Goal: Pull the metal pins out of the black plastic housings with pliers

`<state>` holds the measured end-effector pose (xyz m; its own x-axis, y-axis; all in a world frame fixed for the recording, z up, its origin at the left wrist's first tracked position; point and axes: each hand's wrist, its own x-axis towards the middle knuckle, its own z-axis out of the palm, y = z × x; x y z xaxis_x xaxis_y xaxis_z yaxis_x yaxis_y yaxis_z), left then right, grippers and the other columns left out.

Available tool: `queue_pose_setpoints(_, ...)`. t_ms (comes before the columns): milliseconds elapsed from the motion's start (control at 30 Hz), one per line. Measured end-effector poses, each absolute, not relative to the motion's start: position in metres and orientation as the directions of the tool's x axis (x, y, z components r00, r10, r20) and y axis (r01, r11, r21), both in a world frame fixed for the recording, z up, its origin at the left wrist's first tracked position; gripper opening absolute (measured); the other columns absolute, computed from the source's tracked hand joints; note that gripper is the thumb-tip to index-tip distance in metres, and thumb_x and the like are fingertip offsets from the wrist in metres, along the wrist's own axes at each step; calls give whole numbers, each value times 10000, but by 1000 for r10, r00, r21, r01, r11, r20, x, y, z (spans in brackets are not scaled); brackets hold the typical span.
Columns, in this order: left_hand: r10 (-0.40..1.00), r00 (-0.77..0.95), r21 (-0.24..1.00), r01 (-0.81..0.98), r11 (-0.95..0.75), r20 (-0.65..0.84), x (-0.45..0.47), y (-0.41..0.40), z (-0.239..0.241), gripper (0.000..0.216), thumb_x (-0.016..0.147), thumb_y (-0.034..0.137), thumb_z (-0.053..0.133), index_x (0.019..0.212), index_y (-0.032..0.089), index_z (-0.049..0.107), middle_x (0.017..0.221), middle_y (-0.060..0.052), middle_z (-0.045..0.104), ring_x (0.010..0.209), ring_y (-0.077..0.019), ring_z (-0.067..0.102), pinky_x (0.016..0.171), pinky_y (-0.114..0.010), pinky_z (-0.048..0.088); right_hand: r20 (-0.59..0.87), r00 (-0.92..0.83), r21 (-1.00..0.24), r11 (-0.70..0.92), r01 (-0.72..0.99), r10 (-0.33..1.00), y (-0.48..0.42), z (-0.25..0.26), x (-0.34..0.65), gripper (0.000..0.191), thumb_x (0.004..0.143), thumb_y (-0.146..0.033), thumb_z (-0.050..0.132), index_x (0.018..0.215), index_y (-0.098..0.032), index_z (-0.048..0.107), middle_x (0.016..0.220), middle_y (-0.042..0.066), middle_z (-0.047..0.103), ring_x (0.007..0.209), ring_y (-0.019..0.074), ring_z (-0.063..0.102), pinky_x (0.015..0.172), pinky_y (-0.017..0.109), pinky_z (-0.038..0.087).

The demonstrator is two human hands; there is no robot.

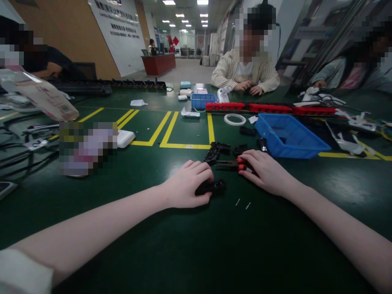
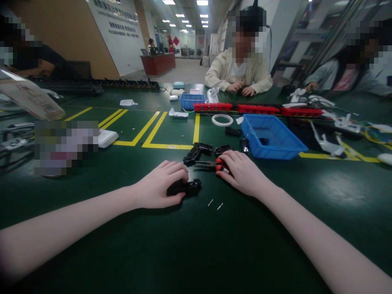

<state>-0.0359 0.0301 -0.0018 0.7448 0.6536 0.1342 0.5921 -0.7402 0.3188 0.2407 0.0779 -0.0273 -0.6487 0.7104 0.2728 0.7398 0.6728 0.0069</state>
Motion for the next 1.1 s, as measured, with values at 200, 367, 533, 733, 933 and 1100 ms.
queue_pose_setpoints(200, 650, 746, 315, 588, -745, 145, -36, 31, -4, 260, 809, 363, 607, 981, 176, 551, 1029, -33, 578, 942, -193, 516, 829, -326, 381, 316, -617, -5, 652, 758, 720, 70, -28, 245, 233, 885, -316, 429, 1023, -156, 526, 1039, 122, 586, 943, 242, 555, 805, 395, 460)
queue_pose_setpoints(367, 633, 755, 288, 575, -765, 174, -37, 34, -10, 435, 845, 483, 587, 1162, 192, 528, 1104, -48, 562, 1004, -215, 511, 858, -355, 409, 349, -626, 25, 661, 750, 698, 67, -23, 241, 252, 933, -275, 335, 869, -173, 556, 867, 83, 597, 789, 193, 552, 712, 344, 443)
queue_pose_setpoints(533, 605, 777, 269, 554, -788, 173, -38, 34, -11, 361, 877, 461, 560, 1126, 201, 577, 1055, -54, 552, 940, -202, 511, 767, -312, 441, 397, -639, 62, 675, 735, 659, 64, -22, 241, 289, 936, -295, 370, 808, -172, 597, 838, 85, 632, 785, 192, 559, 688, 329, 446)
queue_pose_setpoints(733, 616, 768, 293, 557, -777, 174, -37, 35, -12, 337, 876, 451, 557, 1080, 183, 562, 1011, -43, 548, 903, -187, 509, 725, -295, 444, 469, -629, 64, 686, 725, 620, 61, -23, 242, 314, 933, -268, 376, 767, -169, 623, 759, 74, 647, 708, 175, 566, 629, 314, 450)
queue_pose_setpoints(933, 618, 767, 315, 552, -772, 173, -38, 37, -12, 327, 867, 433, 575, 1077, 183, 564, 1015, -49, 547, 893, -184, 512, 705, -283, 441, 472, -649, 39, 721, 692, 597, 58, -22, 228, 336, 936, -256, 364, 730, -165, 613, 753, 71, 647, 691, 161, 568, 607, 296, 455)
queue_pose_setpoints(1100, 617, 768, 316, 551, -772, 170, -38, 34, -11, 319, 871, 424, 571, 1073, 178, 572, 1013, -53, 548, 896, -186, 512, 711, -283, 441, 453, -656, 27, 727, 686, 603, 56, -19, 225, 337, 936, -260, 361, 726, -174, 610, 767, 76, 656, 700, 169, 576, 609, 310, 457)
